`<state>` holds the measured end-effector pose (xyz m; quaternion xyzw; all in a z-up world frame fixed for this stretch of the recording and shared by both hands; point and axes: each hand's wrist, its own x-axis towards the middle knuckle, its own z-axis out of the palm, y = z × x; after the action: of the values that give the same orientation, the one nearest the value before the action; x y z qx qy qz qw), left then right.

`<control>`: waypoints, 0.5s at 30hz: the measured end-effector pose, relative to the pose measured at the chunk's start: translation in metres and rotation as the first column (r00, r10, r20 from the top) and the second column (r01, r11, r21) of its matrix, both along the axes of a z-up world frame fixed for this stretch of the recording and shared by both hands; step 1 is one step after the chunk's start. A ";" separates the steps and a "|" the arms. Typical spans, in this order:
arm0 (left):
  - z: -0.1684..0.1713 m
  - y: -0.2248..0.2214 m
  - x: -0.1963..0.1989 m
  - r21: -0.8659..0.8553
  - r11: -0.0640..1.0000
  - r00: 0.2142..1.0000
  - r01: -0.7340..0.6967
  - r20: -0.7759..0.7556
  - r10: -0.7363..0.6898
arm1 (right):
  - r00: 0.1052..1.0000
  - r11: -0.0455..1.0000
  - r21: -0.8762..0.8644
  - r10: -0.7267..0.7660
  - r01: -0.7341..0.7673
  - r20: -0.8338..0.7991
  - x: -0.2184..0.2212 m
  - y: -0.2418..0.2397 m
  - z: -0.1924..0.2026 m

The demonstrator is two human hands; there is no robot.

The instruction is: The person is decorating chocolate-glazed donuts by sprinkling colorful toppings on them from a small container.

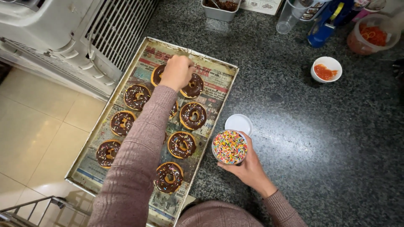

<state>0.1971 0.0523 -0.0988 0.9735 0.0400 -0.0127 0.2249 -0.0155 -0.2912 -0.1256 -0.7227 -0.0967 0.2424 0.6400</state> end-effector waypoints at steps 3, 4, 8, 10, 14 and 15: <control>0.004 0.006 -0.006 -0.045 0.999 1.000 -0.009 -0.026 0.008 | 1.000 1.000 -0.010 0.005 -0.005 0.021 0.000 0.000 -0.001; 0.008 0.008 -0.008 -0.079 0.997 0.999 -0.015 -0.047 0.011 | 0.999 1.000 -0.021 0.010 -0.009 0.035 0.000 0.000 -0.001; 0.002 0.021 -0.016 -0.086 0.996 1.000 -0.014 -0.010 0.013 | 0.999 1.000 0.011 -0.002 0.002 0.037 0.000 -0.001 -0.011; 0.003 0.023 -0.021 -0.055 0.998 0.999 -0.043 -0.035 0.041 | 0.998 1.000 -0.009 -0.016 0.017 0.053 0.001 0.000 -0.011; 0.032 0.013 -0.049 -0.032 0.999 0.998 -0.021 -0.053 0.019 | 0.992 1.000 -0.025 -0.003 0.006 0.127 0.003 -0.002 -0.014; 0.043 0.007 -0.060 -0.099 0.994 0.998 0.036 0.047 -0.031 | 0.995 1.000 0.009 -0.003 0.002 0.103 0.004 -0.002 -0.017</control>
<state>0.1369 0.0593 -0.0558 0.9616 0.0180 0.0034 0.2738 -0.0115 -0.2933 -0.1424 -0.7316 -0.1299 0.2034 0.6376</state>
